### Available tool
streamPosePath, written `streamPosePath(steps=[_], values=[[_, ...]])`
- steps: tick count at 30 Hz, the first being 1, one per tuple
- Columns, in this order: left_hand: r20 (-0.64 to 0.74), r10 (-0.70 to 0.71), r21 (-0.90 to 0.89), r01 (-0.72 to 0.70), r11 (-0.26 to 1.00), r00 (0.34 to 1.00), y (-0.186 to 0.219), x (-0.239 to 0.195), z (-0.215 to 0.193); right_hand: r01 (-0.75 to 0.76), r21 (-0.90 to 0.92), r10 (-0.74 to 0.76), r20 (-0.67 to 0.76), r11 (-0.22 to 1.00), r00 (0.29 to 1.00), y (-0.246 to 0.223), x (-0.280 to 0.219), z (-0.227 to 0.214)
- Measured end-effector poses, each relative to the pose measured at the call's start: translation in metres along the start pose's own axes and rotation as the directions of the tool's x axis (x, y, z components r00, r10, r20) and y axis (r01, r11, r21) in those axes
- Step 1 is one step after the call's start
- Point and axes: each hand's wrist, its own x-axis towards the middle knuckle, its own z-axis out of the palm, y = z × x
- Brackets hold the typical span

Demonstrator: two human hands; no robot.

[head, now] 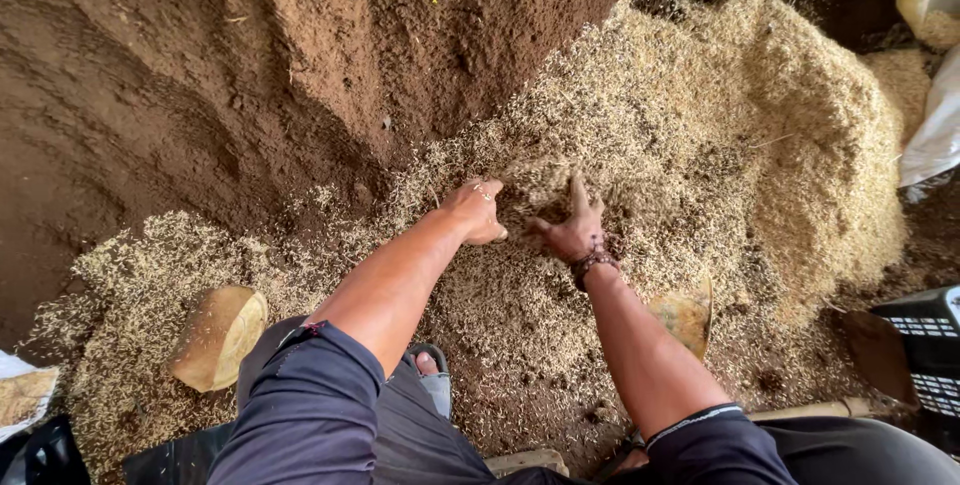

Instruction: The person uses a scoop and hands to sift and mix a large pile of grain or sawdust-like material. They repeatedly scoop material from the pile and toss it back, then use both hands to turn and aerate the material.

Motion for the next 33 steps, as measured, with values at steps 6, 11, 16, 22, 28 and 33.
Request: streamPosePath(steps=[6, 11, 16, 22, 28, 33], values=[[0.045, 0.035, 0.003, -0.035, 0.999, 0.998, -0.007, 0.022, 0.011, 0.026, -0.062, -0.019, 0.108, 0.998, 0.994, -0.017, 0.006, -0.009], [0.148, -0.08, -0.14, 0.101, 0.985, 0.986, -0.006, 0.046, 0.021, 0.079, -0.086, -0.061, 0.189, 0.993, 0.98, -0.002, 0.007, -0.015], [0.273, -0.106, -0.487, 0.233, 0.842, 0.956, -0.002, 0.061, 0.03, -0.324, 0.028, 0.324, -0.157, 0.946, 0.933, 0.046, 0.009, -0.053], [0.289, -0.233, -0.742, 0.371, 0.558, 0.929, 0.005, 0.058, 0.035, -0.057, 0.128, 0.058, -0.006, 0.99, 0.998, 0.06, 0.008, -0.017], [0.169, 0.057, -0.253, -0.013, 0.967, 0.984, 0.013, 0.041, 0.032, 0.139, 0.388, -0.088, -0.146, 0.911, 0.985, 0.047, 0.028, 0.0], [-0.006, 0.13, -0.164, -0.129, 0.978, 0.991, -0.001, 0.041, 0.036, 0.004, -0.091, 0.004, 0.094, 0.996, 0.996, 0.016, 0.005, -0.009]])
